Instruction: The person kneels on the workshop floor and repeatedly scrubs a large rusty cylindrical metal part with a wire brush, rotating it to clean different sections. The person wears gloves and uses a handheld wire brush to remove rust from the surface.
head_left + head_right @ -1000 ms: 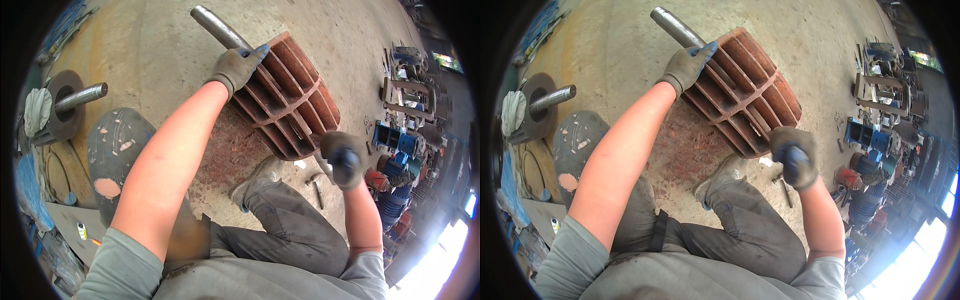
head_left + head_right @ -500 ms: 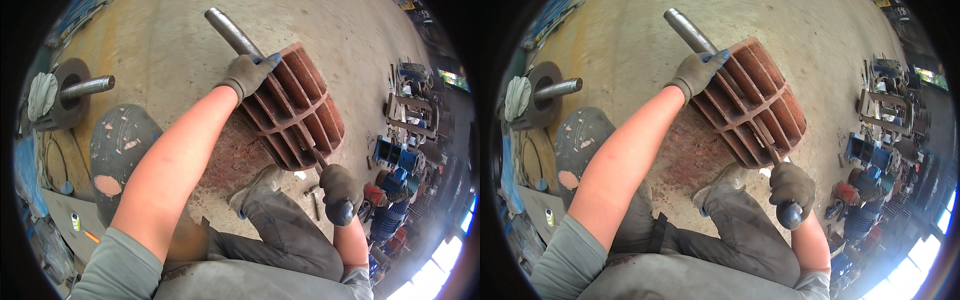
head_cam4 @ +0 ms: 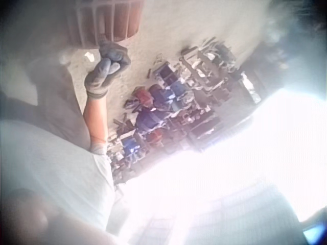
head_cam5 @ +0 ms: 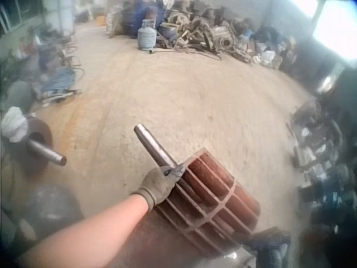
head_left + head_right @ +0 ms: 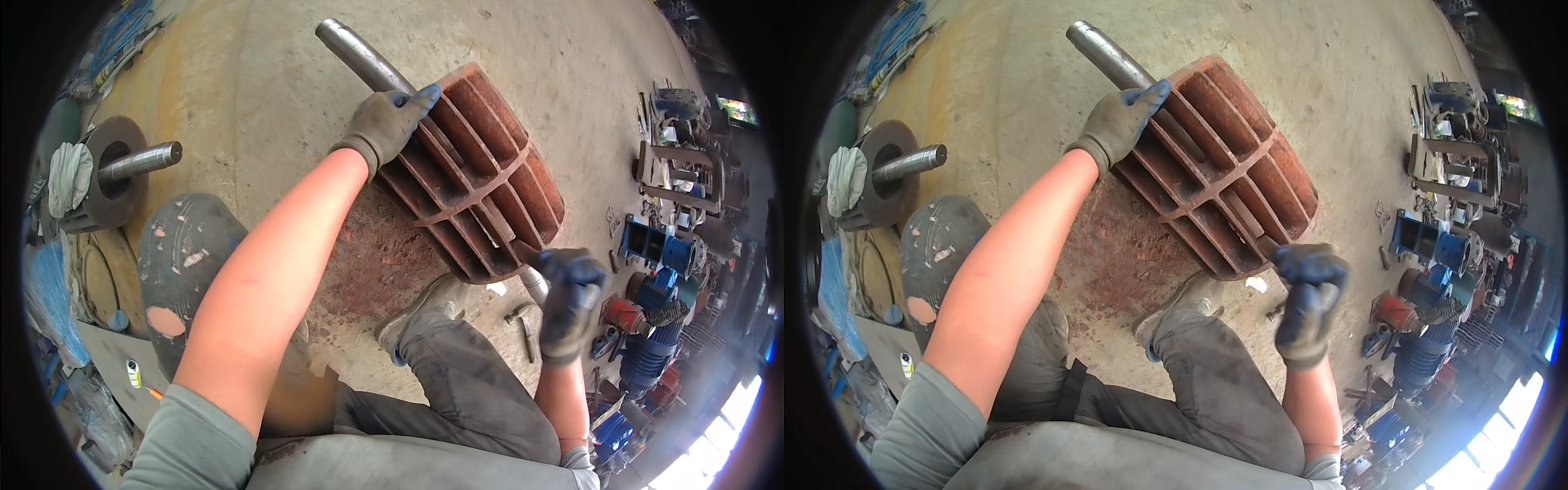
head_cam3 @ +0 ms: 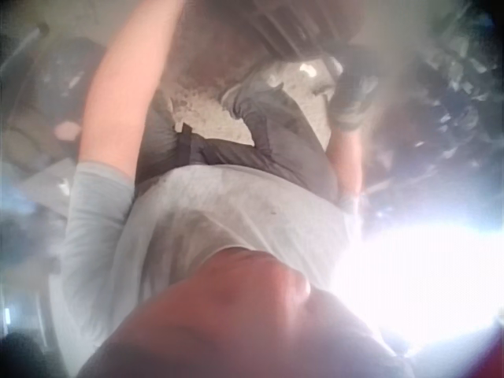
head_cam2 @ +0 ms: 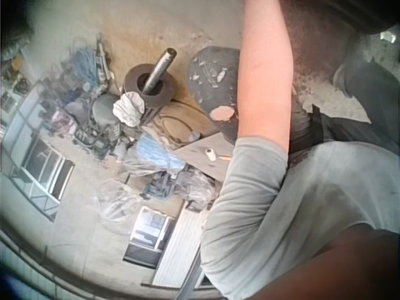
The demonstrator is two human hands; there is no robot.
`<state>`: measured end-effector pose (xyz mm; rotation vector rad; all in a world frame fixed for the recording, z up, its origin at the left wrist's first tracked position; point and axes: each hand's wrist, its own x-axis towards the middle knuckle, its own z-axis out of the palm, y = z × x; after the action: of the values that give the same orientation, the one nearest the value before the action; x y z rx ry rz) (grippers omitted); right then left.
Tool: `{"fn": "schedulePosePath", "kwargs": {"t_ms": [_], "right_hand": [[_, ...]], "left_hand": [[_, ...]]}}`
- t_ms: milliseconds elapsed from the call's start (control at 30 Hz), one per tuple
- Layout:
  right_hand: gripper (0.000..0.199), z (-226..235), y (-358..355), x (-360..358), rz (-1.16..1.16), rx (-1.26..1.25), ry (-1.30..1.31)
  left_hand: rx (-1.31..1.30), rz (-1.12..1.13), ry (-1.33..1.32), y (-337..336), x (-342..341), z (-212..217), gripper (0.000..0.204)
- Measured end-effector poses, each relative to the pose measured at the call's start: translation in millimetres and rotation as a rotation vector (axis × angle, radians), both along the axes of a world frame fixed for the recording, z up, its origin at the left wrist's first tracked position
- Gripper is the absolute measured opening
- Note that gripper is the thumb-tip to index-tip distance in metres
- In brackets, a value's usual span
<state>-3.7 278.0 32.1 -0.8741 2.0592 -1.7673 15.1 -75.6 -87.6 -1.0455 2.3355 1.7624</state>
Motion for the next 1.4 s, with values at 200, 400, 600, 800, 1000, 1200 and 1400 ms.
{"fn": "schedulePosePath", "kwargs": {"t_ms": [200, 400, 600, 800, 1000, 1200, 1400], "right_hand": [[0.065, 24.5, 8.7, 11.2, -0.177, -0.176, 0.076], [0.063, 23.1, 17.5, 9.1, -0.032, -0.019, 0.183], [0.068, 23.6, 23.5, 14.5, 0.021, 0.129, 0.347], [0.067, 5.9, 12.8, 17.1, -0.119, 0.085, 0.235], [0.063, 10.8, 16.7, 13.2, -0.070, 0.143, 0.090], [0.050, 24.0, 22.4, -6.6, -0.026, 0.188, 0.397], [0.033, -9.8, 14.4, -5.3, 0.109, 0.072, 0.066]], "left_hand": [[-0.054, 0.052, 0.065, 1.7, -0.4, -5.6, 0.089], [-0.058, 0.074, 0.107, 3.4, -0.1, -8.9, 0.086], [-0.023, 0.055, 0.045, 2.5, 1.2, -4.5, 0.087], [-0.029, 0.040, 0.033, 2.7, 0.8, -1.6, 0.085], [-0.046, 0.031, 0.028, 2.9, 2.0, 1.6, 0.082], [-0.054, 0.025, 0.044, 3.5, 1.6, 2.4, 0.079], [-0.026, 0.032, 0.022, 3.2, 2.2, 2.3, 0.079]]}}
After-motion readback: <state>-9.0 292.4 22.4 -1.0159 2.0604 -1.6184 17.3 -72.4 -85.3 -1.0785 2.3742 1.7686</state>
